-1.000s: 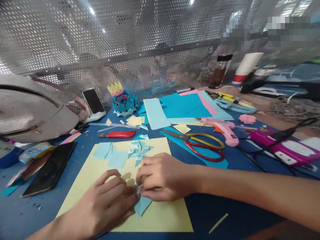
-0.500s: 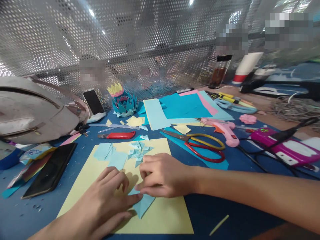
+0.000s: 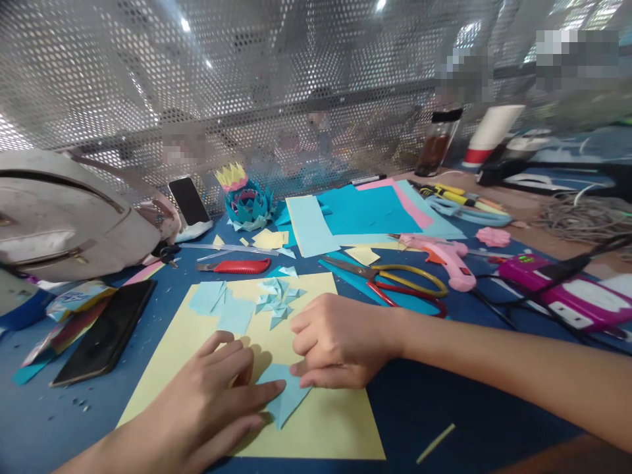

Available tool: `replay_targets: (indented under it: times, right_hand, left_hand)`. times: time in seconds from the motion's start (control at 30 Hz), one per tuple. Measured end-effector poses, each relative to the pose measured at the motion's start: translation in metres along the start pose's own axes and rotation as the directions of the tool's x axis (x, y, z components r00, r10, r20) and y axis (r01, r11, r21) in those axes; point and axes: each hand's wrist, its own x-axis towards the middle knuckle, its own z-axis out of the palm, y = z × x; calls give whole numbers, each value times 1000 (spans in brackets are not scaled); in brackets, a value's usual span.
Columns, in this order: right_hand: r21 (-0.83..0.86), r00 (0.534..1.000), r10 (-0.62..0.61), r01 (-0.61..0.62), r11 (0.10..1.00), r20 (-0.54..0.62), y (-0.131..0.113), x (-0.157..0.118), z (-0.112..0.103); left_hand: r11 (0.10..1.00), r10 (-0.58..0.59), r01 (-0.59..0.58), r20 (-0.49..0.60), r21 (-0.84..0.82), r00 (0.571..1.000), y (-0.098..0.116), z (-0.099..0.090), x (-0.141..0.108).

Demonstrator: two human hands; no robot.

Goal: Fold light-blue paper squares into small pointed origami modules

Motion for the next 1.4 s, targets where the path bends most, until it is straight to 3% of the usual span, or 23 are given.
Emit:
replay_targets:
  times: [0.2, 0.47, 0.8, 1.1, 1.4]
  right_hand:
    - [2, 994, 18, -18, 1000, -111, -1, -1, 10]
    - [-8, 980, -13, 11, 1000, -200, 2, -6, 18]
    - [-32, 981, -43, 38, 999, -190, 1, -7, 18]
    - [-33, 980, -47, 42, 999, -191, 1, -7, 19]
    - [-62, 984, -56, 46, 997, -171, 2, -7, 16]
  left_hand:
    - [958, 177, -120, -206, 262, 962, 5, 23, -3]
    - [911, 176, -52, -271, 409, 946, 10, 24, 3]
    - [884, 220, -89, -240, 459, 946, 9, 16, -7]
    - [931, 156, -31, -318, 365, 935, 6, 22, -2]
    - [936, 164, -70, -249, 346, 955, 3, 25, -6]
